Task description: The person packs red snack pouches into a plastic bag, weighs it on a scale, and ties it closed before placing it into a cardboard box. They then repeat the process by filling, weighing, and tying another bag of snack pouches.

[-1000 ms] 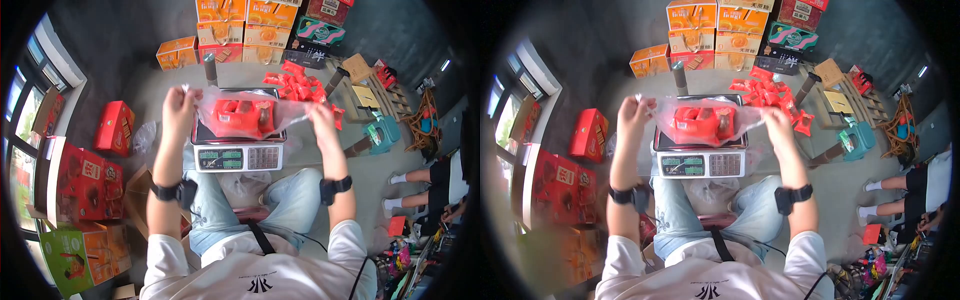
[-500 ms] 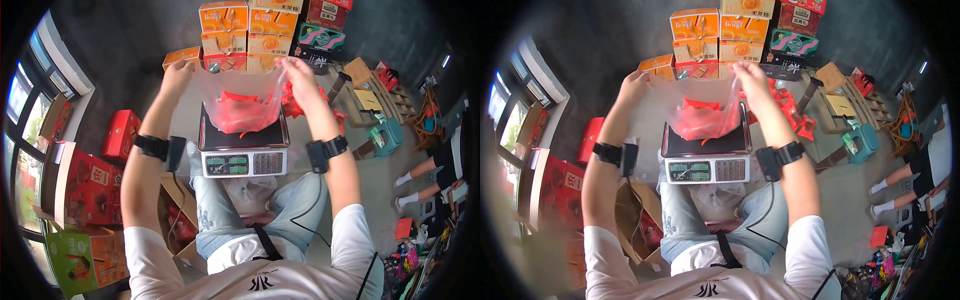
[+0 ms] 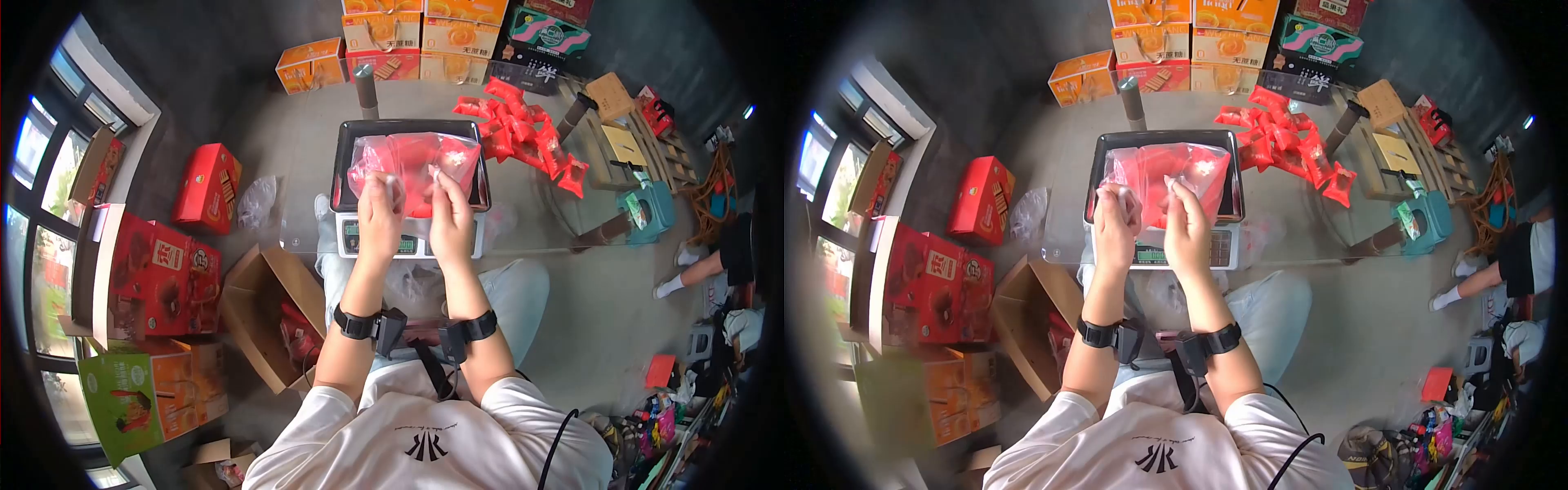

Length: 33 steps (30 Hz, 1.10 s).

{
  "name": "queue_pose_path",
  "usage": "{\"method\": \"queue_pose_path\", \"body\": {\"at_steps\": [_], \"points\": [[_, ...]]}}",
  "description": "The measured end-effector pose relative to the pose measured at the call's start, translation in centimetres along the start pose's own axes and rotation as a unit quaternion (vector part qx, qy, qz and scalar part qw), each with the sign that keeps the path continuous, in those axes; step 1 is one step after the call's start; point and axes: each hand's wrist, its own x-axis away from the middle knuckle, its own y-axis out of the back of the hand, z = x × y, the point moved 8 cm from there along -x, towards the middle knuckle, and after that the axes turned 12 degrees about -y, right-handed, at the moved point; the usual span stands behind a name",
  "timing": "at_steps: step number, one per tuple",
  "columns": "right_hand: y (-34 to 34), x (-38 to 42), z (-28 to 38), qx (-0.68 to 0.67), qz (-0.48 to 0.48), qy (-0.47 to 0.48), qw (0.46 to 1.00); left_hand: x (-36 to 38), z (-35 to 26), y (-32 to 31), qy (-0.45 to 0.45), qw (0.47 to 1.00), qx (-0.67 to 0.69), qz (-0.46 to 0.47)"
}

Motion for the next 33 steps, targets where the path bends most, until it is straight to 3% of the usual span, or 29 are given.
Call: {"method": "queue_pose_path", "body": {"at_steps": [3, 7, 9, 11, 13, 15, 20, 23, 26, 28, 29, 31, 33], "points": [[-0.5, 0.9, -0.5, -0.006, -0.004, 0.004, 1.000, 0.8, 1.2, 0.8, 0.067, 0.996, -0.051, 0.011], [-1.0, 1.3, -1.7, 0.077, 0.029, 0.005, 0.997, 1.2, -0.1, -0.2, 0.033, 0.998, -0.042, -0.032], [-1.0, 1.3, -2.0, 0.056, 0.034, 0.004, 0.998, 1.4, 0.2, -0.9, 0.052, 0.995, -0.074, 0.035], [-0.7, 1.3, -2.6, 0.045, 0.053, -0.025, 0.997, 1.2, 1.3, 0.1, 0.068, 0.993, -0.087, 0.040], [-0.6, 1.3, -2.5, 0.048, 0.072, -0.045, 0.995, 1.4, 2.9, 0.7, 0.149, 0.985, -0.078, 0.046], [-1.0, 1.7, -0.6, 0.092, 0.108, 0.019, 0.990, 1.4, 2.6, 0.8, 0.137, 0.986, -0.092, 0.036], [-1.0, 1.6, -1.3, 0.124, 0.110, 0.054, 0.985, 1.8, 2.6, 0.9, 0.149, 0.984, -0.101, 0.008], [-0.6, 1.6, -1.8, 0.152, 0.096, 0.049, 0.982, 1.9, 2.7, 0.9, 0.102, 0.989, -0.108, 0.008], [0.0, 1.4, -2.0, 0.109, 0.044, 0.041, 0.992, 1.9, 1.1, 0.4, 0.056, 0.977, -0.203, 0.035], [1.2, 0.9, -1.9, 0.052, -0.039, 0.015, 0.998, 1.7, -0.3, -0.1, -0.011, 0.929, -0.358, 0.087], [1.3, 0.6, -1.5, 0.052, -0.039, 0.014, 0.998, 1.6, -0.2, 0.3, -0.011, 0.929, -0.358, 0.088], [1.2, -0.4, -1.1, 0.147, -0.025, -0.007, 0.989, 1.4, -2.4, -1.2, -0.224, 0.810, -0.515, 0.168], [1.0, -1.3, -0.9, 0.155, 0.015, 0.002, 0.988, 1.1, -2.8, -1.2, -0.257, 0.799, -0.516, 0.171]]}}
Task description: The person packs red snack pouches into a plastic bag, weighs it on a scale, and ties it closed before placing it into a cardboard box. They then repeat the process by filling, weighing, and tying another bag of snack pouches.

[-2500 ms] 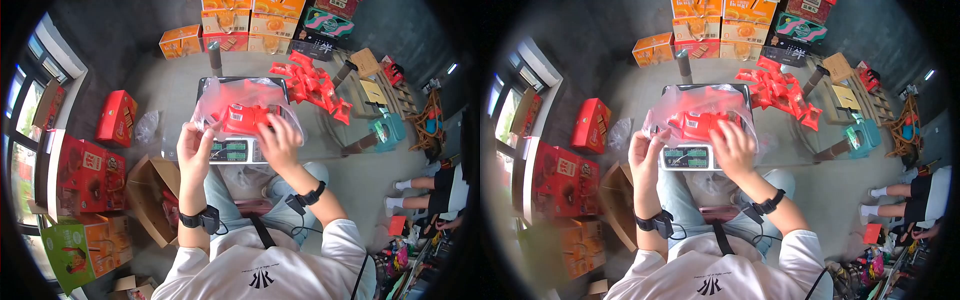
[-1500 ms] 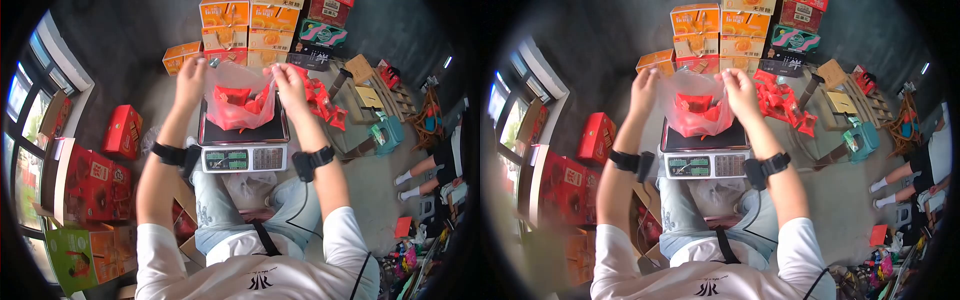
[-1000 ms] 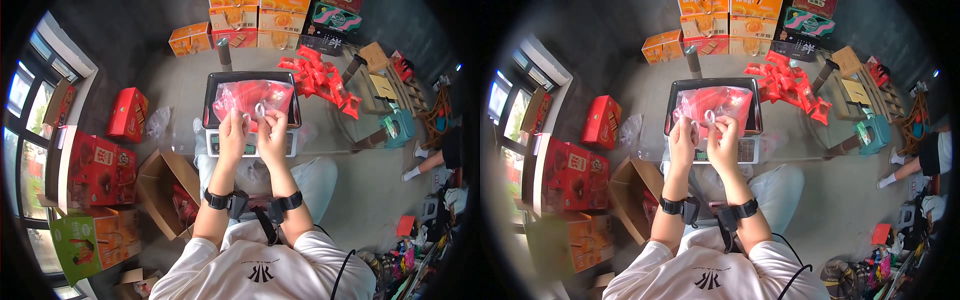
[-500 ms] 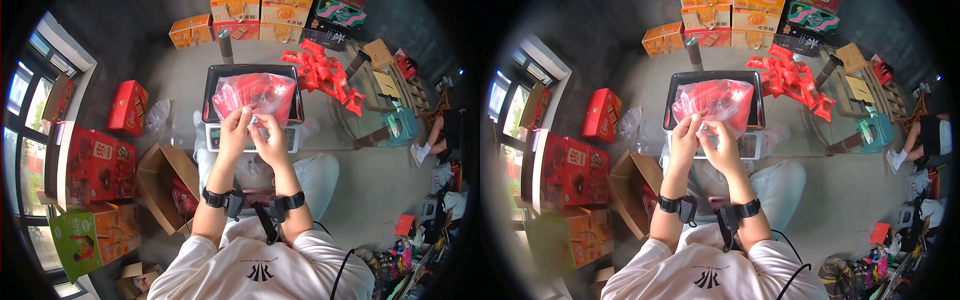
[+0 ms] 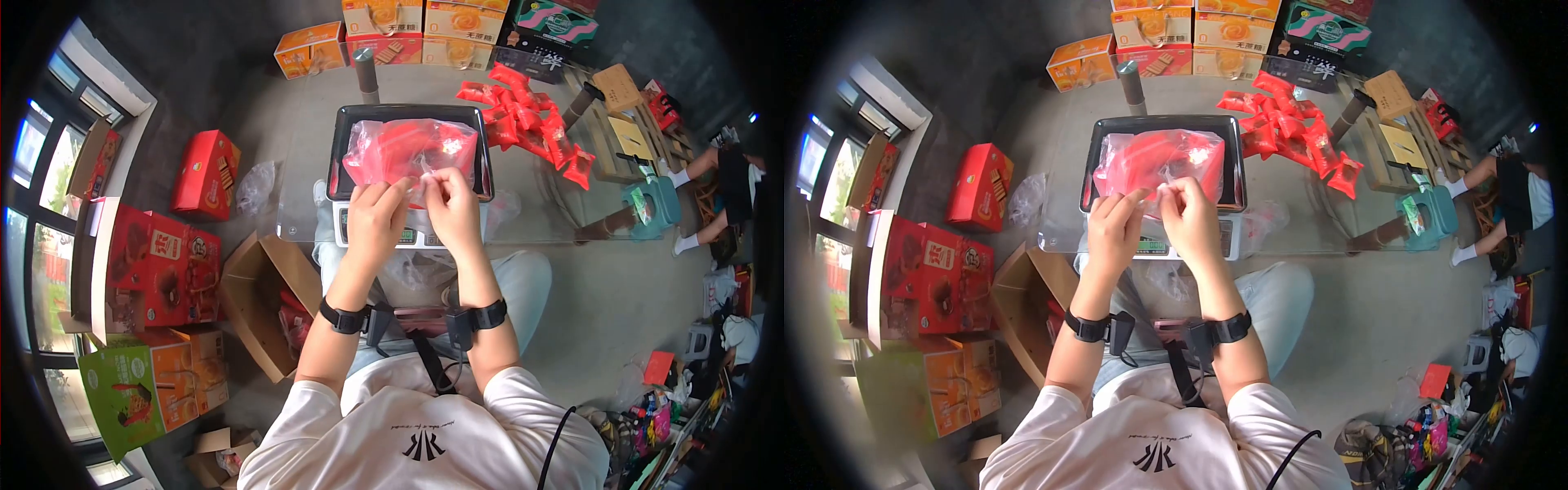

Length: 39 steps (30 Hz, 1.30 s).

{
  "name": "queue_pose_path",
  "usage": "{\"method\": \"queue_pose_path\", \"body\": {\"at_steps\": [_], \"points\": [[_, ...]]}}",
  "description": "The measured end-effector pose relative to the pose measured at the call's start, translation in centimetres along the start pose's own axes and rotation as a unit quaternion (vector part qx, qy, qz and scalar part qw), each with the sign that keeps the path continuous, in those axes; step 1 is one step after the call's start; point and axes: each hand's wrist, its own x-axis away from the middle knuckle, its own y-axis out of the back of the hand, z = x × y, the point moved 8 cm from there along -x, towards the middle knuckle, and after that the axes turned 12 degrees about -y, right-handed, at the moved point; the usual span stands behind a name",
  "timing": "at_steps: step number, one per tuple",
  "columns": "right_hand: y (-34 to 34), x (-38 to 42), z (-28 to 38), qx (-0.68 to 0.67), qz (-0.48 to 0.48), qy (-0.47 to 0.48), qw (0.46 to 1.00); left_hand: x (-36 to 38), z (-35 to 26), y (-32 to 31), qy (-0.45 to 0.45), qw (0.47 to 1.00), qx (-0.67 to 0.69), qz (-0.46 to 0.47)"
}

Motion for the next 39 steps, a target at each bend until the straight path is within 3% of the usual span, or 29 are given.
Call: {"method": "queue_pose_path", "body": {"at_steps": [3, 8, 10, 12, 14, 16, 18, 22, 25, 27, 28, 30, 32, 34, 36, 38, 39], "points": [[-0.7, -0.6, 0.4, 0.006, 0.150, -0.097, 0.984, -0.7, -0.3, 0.3, -0.035, 0.999, 0.010, -0.016], [-0.7, 0.0, -0.3, 0.060, 0.253, -0.093, 0.961, -1.5, 0.2, -0.1, 0.012, 0.993, 0.112, -0.032], [-1.1, 0.7, 1.4, 0.013, 0.281, 0.010, 0.960, -1.5, 1.1, -0.9, 0.090, 0.976, 0.199, -0.019], [-1.2, 1.0, 2.1, 0.069, 0.296, 0.017, 0.953, -1.5, 1.3, -1.2, 0.131, 0.969, 0.211, 0.017], [-1.6, 1.1, 3.4, 0.195, 0.230, 0.099, 0.948, -1.1, 2.0, -1.8, 0.203, 0.938, 0.280, 0.016], [-1.6, 0.6, 3.2, 0.227, 0.201, 0.124, 0.945, -1.0, 2.4, -2.1, 0.218, 0.926, 0.309, 0.017], [-1.4, 0.8, 4.5, 0.321, 0.128, 0.242, 0.907, -0.4, 3.1, -2.9, 0.260, 0.895, 0.361, 0.030], [-1.4, 0.7, 5.6, 0.338, 0.104, 0.266, 0.897, -0.3, 3.7, -2.9, 0.269, 0.878, 0.396, 0.015], [-2.0, -0.3, 4.2, 0.364, 0.154, 0.207, 0.895, -0.6, 4.4, -3.0, 0.276, 0.883, 0.377, 0.037], [-0.8, -1.2, 5.4, 0.271, 0.022, 0.286, 0.919, -1.7, 5.2, -2.3, 0.250, 0.922, 0.295, 0.025], [-1.3, -2.3, 4.9, 0.271, 0.022, 0.288, 0.918, -2.3, 5.9, -2.6, 0.249, 0.922, 0.295, 0.024], [-0.2, -5.7, 3.2, 0.017, 0.024, 0.181, 0.983, -4.1, 7.6, -0.9, 0.181, 0.970, 0.153, -0.060], [0.5, -7.7, 2.9, -0.119, 0.074, 0.004, 0.990, -4.4, 10.6, -1.0, 0.262, 0.954, 0.132, -0.063], [0.7, -9.2, 1.0, -0.195, 0.091, -0.022, 0.976, -4.7, 12.4, -0.4, 0.255, 0.963, 0.049, -0.067], [0.0, -9.6, -2.2, -0.381, 0.188, -0.170, 0.889, -1.7, 17.4, -2.2, 0.346, 0.924, 0.148, -0.075], [2.1, -10.4, -5.3, -0.348, 0.151, -0.189, 0.906, 0.8, 19.1, -2.4, 0.358, 0.918, 0.150, -0.080], [2.7, -10.2, -6.1, -0.257, 0.127, -0.179, 0.941, 2.6, 19.6, -3.5, 0.399, 0.897, 0.182, -0.046]]}}
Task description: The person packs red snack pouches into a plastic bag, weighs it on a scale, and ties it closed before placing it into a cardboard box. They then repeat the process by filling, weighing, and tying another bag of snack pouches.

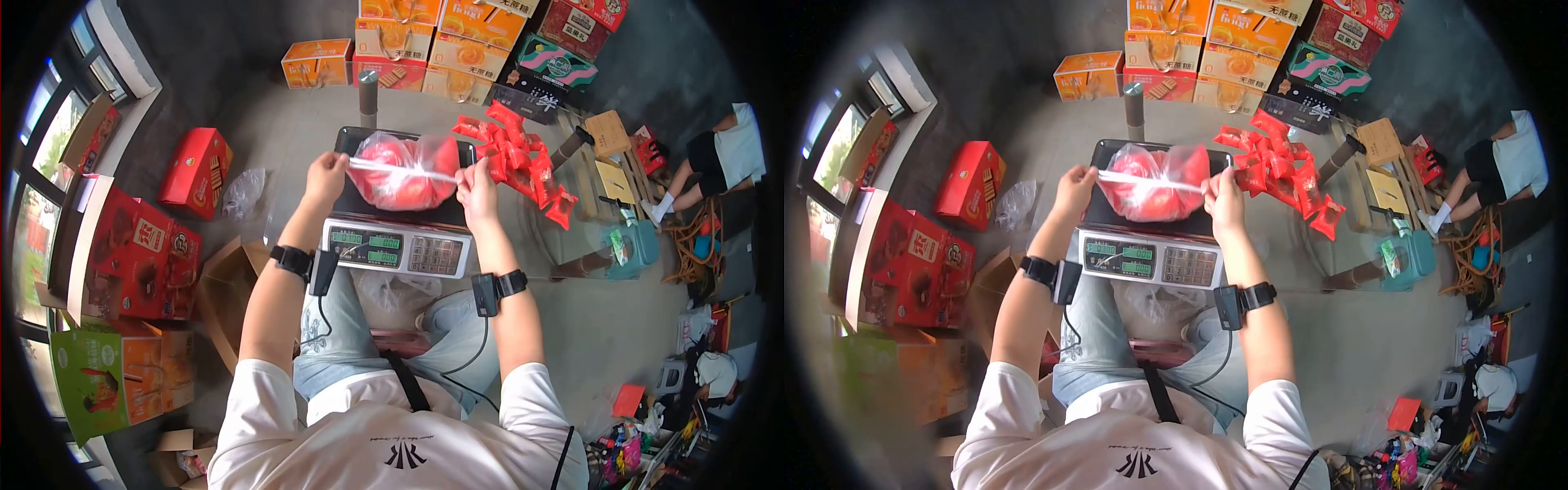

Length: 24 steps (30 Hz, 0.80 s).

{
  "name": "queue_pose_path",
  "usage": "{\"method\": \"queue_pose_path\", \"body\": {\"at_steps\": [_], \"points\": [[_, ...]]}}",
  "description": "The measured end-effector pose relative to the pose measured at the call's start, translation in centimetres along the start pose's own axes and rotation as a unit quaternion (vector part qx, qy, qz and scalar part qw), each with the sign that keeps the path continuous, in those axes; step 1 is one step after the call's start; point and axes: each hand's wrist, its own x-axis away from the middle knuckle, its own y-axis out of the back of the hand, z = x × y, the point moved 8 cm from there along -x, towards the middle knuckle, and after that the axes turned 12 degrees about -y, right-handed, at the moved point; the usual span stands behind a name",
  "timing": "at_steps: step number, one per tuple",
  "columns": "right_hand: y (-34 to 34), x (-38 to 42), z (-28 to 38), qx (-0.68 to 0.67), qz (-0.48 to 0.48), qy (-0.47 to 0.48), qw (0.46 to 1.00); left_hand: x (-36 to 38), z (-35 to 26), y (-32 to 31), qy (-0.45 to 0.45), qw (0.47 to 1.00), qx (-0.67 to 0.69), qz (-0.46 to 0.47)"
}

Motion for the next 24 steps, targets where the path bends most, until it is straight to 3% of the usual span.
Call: {"method": "queue_pose_path", "body": {"at_steps": [1, 2, 3, 4, 7, 9, 12, 14, 15, 17, 18, 19, 21, 24], "points": [[0.7, 0.1, -0.3, 0.091, -0.040, 0.012, 0.995, 0.7, 1.2, -0.4, 0.052, 0.998, 0.016, 0.034], [0.7, 0.3, -0.4, 0.155, -0.046, 0.054, 0.985, 0.8, 1.6, -0.2, 0.049, 0.998, 0.017, 0.034], [0.0, 0.9, 0.3, 0.219, -0.052, 0.094, 0.970, 1.5, 1.7, -1.5, 0.105, 0.966, 0.233, 0.050], [-0.4, 1.0, 0.4, 0.227, -0.044, 0.093, 0.968, 2.1, 1.3, -3.0, 0.157, 0.883, 0.438, 0.065], [-2.8, 1.7, 1.5, 0.245, 0.009, 0.109, 0.963, 2.2, -4.1, -3.1, 0.138, 0.843, 0.515, 0.071], [-3.1, 1.2, 2.0, 0.274, 0.012, 0.119, 0.954, 2.0, -6.3, -3.0, 0.146, 0.846, 0.510, 0.053], [-2.8, 0.8, 2.3, 0.330, 0.006, 0.135, 0.934, 1.5, -5.8, -2.8, 0.167, 0.836, 0.521, 0.047], [-2.5, 1.2, 2.9, 0.401, -0.010, 0.184, 0.897, 1.5, -5.4, -4.5, 0.073, 0.739, 0.622, 0.248], [-2.5, 1.6, 3.2, 0.401, -0.010, 0.185, 0.897, 1.7, -6.1, -4.3, 0.072, 0.739, 0.622, 0.249], [-3.9, 3.6, 4.7, 0.555, -0.048, 0.302, 0.774, 1.9, -5.3, -3.0, 0.054, 0.922, 0.322, 0.206], [-2.8, 3.0, 4.9, 0.563, -0.038, 0.244, 0.788, 1.8, -5.3, -3.0, 0.037, 0.919, 0.313, 0.237], [-2.1, 2.6, 4.7, 0.600, -0.016, 0.253, 0.758, 2.0, -5.0, -3.2, 0.042, 0.918, 0.314, 0.240], [-1.8, 3.3, 4.7, 0.588, -0.021, 0.293, 0.754, 2.0, -6.6, -2.9, -0.140, 0.955, 0.090, 0.244], [-1.5, 3.9, 5.0, 0.626, -0.010, 0.291, 0.723, 1.7, -5.6, -2.9, -0.131, 0.959, 0.035, 0.247]]}}
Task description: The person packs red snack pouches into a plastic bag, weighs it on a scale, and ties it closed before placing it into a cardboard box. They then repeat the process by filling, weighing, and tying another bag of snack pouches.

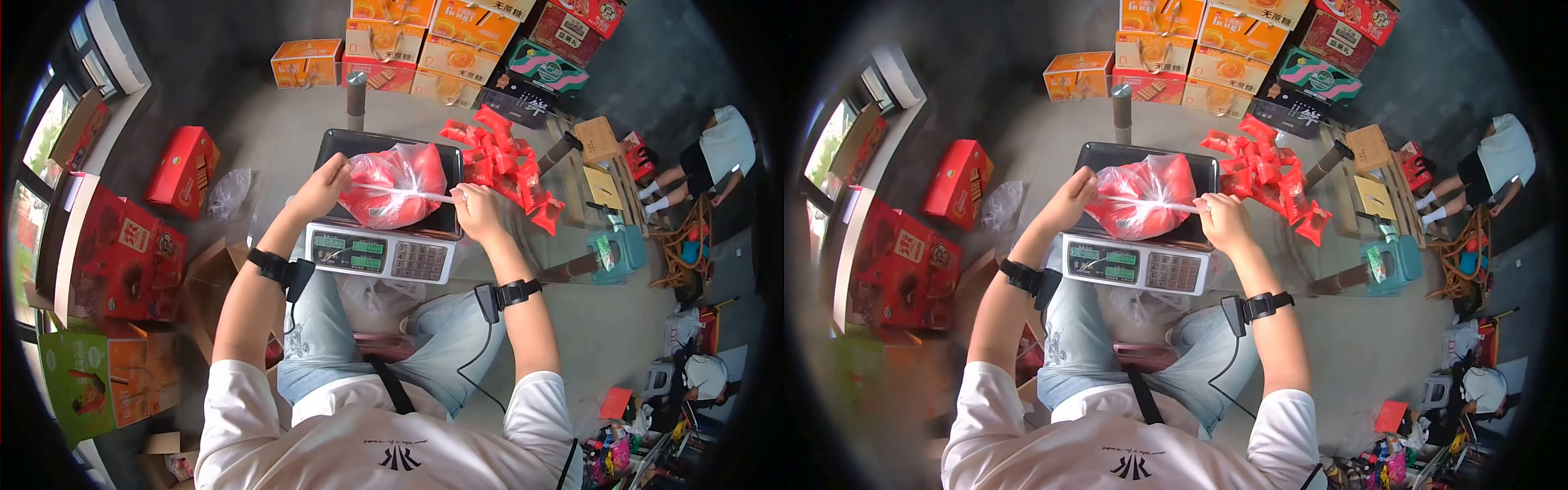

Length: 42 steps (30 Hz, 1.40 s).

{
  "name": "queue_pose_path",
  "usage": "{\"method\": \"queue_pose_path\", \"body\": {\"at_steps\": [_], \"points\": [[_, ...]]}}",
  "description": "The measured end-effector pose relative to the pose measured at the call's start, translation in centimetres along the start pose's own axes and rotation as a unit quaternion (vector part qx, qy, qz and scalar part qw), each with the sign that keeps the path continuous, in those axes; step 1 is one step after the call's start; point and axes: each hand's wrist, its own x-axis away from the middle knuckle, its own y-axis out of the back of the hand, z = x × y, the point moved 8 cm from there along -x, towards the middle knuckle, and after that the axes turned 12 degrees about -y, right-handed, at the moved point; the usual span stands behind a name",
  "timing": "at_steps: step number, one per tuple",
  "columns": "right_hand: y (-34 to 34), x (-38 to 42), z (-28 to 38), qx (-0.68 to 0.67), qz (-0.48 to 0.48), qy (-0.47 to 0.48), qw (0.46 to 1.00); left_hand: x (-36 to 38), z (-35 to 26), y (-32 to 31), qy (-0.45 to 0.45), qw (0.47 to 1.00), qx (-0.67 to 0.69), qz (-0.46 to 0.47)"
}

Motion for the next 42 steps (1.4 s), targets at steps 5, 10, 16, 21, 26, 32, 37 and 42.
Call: {"method": "queue_pose_path", "body": {"at_steps": [5, 10, 16, 21, 26, 32, 37, 42], "points": [[0.0, 1.2, 0.6, -0.042, 0.013, -0.016, 0.999, 0.8, -0.5, 0.6, -0.025, 0.999, 0.006, -0.034], [-1.7, 1.8, 1.0, -0.281, 0.010, -0.071, 0.957, 0.1, -4.0, 2.0, -0.049, 0.985, 0.100, -0.135], [0.4, -3.1, 6.3, -0.344, -0.016, -0.094, 0.934, -5.0, -10.9, -1.4, -0.128, 0.980, 0.139, -0.064], [-1.7, -5.0, 7.8, -0.385, 0.050, -0.124, 0.913, -5.5, -11.7, -2.4, -0.149, 0.986, 0.058, -0.051], [-2.9, -4.2, 8.0, -0.278, 0.101, -0.137, 0.945, 0.3, -8.5, -2.7, -0.142, 0.978, 0.014, -0.155], [-0.5, -4.1, 13.3, -0.283, 0.051, -0.007, 0.958, 3.9, -8.3, -4.8, -0.032, 0.990, -0.089, -0.107], [0.0, -2.1, 20.4, -0.345, 0.111, 0.096, 0.927, 5.5, -8.0, -0.7, -0.086, 0.956, -0.208, -0.186], [-1.7, 0.8, 21.2, -0.378, 0.112, 0.080, 0.915, 15.8, -8.1, 7.9, -0.018, 0.942, -0.117, -0.315]]}}
